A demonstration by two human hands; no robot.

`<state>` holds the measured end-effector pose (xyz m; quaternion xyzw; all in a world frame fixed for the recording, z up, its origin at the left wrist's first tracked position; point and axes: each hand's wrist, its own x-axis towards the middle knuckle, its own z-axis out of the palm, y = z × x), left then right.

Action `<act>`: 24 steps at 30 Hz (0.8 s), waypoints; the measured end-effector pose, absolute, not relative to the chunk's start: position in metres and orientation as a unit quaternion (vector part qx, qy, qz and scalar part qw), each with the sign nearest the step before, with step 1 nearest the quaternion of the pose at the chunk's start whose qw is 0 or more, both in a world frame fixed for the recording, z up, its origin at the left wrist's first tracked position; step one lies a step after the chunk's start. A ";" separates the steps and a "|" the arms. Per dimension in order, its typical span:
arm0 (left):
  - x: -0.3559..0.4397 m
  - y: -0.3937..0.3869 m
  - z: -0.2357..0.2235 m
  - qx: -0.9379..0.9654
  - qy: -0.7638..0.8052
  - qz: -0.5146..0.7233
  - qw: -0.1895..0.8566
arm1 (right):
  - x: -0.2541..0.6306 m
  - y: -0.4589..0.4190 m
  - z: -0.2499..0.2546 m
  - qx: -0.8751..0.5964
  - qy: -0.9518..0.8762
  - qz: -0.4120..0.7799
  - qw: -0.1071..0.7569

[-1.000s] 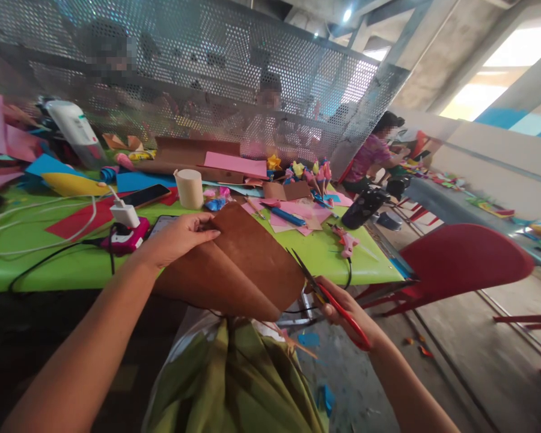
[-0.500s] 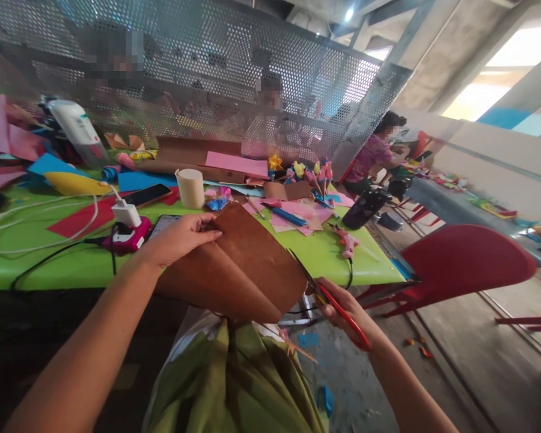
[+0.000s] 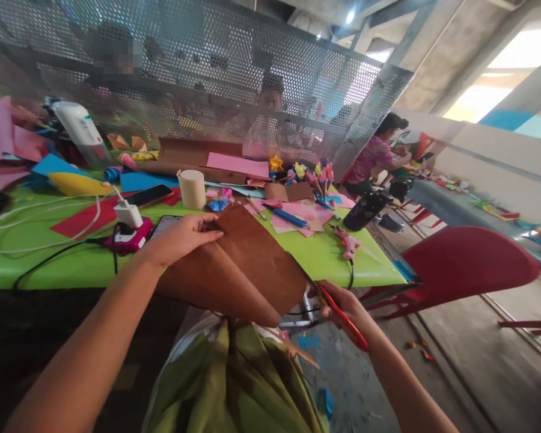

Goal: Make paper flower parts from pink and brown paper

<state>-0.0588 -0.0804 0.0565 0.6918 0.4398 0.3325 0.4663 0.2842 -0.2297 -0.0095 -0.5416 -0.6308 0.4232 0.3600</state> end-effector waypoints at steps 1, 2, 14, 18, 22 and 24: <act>-0.059 -0.080 0.058 0.691 0.439 0.333 0.468 | 0.284 -0.230 -0.009 -0.548 -0.627 0.419 0.362; -0.058 -0.080 0.058 0.691 0.439 0.333 0.468 | 0.283 -0.231 -0.008 -0.554 -0.624 0.416 0.362; -0.014 -0.067 0.104 0.783 0.339 0.259 0.453 | 0.266 -0.187 0.026 -0.517 -0.549 0.413 0.510; 0.015 -0.054 0.139 0.845 0.290 0.177 0.413 | 0.247 -0.174 0.047 -0.477 -0.486 0.429 0.594; 0.051 -0.044 0.193 0.904 0.264 0.136 0.306 | 0.237 -0.165 0.067 -0.430 -0.447 0.414 0.666; 0.071 -0.044 0.224 0.919 0.289 0.168 0.211 | 0.234 -0.158 0.075 -0.411 -0.436 0.362 0.714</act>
